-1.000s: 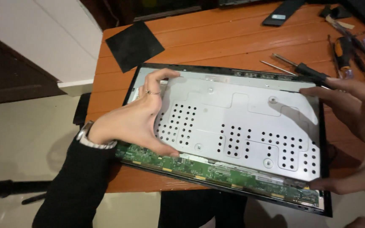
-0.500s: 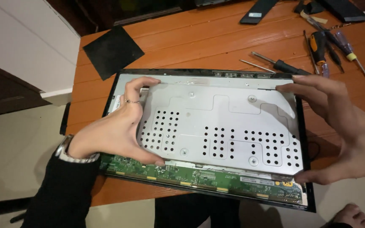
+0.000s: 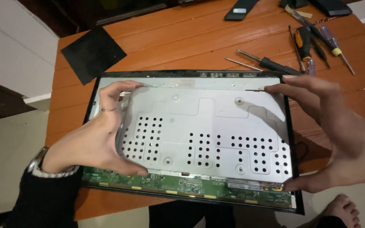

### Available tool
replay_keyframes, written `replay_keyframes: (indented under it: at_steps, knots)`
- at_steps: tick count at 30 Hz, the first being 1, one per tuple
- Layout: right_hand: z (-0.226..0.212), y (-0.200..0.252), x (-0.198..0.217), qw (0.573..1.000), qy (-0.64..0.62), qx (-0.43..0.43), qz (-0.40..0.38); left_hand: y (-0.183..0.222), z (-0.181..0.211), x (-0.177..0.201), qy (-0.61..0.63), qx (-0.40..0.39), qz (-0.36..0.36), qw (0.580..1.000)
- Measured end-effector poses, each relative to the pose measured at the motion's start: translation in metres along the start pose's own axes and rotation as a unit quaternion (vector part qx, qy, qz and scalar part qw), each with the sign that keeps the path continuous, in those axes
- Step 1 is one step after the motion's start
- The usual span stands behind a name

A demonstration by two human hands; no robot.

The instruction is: Disassembling a computer monitor by removing screws with a screwdriver and lifting the internal metal chassis to inspect the circuit board.

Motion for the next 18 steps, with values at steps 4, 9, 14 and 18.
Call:
replay_keyframes:
  at_steps: [4,9,14,18]
  knots:
    - [0.004,0.0,0.001,1.0,-0.024,-0.019,0.006,-0.001,-0.004,-0.002,0.017,-0.001,-0.004,1.0]
    - [0.003,0.0,0.0,0.999,-0.033,-0.003,0.011,-0.001,-0.004,-0.003,0.013,-0.018,-0.004,1.0]
    - [0.006,0.004,-0.004,0.999,-0.022,0.012,0.025,-0.001,0.001,-0.002,-0.013,-0.049,0.003,0.999]
    - [0.0,0.001,-0.001,0.998,-0.012,0.007,0.057,-0.001,0.004,-0.002,0.002,-0.038,0.004,0.999]
Point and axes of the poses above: each hand's wrist, its own y-axis away from the middle knuckle, its own x-axis out of the back of the hand, z = x × y, the point moved 6 cm from there along -y, towards the middle knuckle, and after that the axes turned 1 degree about -x, right-handed, at the moved point
